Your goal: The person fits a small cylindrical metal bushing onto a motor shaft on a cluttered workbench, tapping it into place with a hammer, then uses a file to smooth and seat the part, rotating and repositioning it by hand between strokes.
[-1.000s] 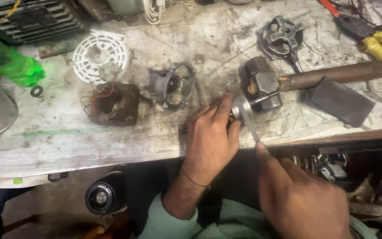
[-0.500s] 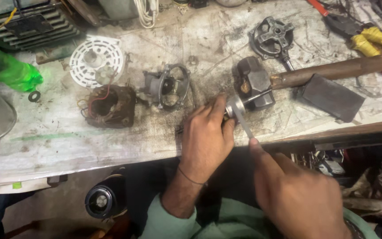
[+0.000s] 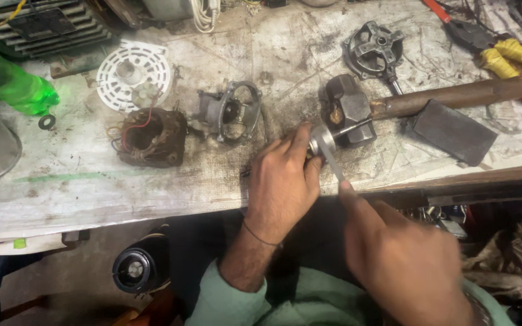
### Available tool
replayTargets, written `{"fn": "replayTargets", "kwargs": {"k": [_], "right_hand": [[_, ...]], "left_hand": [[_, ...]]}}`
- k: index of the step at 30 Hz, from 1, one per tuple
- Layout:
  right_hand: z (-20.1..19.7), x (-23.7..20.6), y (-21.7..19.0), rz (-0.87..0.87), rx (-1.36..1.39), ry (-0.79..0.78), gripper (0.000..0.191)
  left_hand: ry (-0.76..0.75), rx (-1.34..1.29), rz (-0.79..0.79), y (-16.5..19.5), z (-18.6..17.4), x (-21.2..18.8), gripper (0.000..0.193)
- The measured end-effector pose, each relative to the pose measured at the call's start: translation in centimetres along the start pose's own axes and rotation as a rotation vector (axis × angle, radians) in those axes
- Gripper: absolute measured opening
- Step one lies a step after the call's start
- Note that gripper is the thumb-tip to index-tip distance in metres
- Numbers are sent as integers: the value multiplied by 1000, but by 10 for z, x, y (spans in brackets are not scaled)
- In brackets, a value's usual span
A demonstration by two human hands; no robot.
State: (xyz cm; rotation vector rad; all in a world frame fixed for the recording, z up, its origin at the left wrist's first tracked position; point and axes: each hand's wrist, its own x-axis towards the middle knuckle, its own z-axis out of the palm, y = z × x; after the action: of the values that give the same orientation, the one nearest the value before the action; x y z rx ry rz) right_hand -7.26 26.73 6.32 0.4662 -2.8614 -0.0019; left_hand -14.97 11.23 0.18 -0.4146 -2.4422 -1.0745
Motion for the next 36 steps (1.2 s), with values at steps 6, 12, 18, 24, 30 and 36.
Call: {"fn": "replayTargets", "kwargs": {"k": [6,12,18,24,30,36], "right_hand": [[-1,0,-1,20,-36,-39,47],[-2,-5,0,15,-4,9,42],[2,-2,1,-11,43,71,38],[5,2,3,-11,58,63,35],[5,1,4,-32,51,92,38],[4,0,5,-27,71,121,38]], "left_hand": [[-3,4,-2,-3,4,0,50],[-4,5,-3,-7,8,-1,49],[-33,-38,-77,-3,2,2,48],[54,-55,-26,4,-5,2,47],[31,-83,-70,2,-3,0,46],[-12,-48,-125,7,-9,5,51]]}}
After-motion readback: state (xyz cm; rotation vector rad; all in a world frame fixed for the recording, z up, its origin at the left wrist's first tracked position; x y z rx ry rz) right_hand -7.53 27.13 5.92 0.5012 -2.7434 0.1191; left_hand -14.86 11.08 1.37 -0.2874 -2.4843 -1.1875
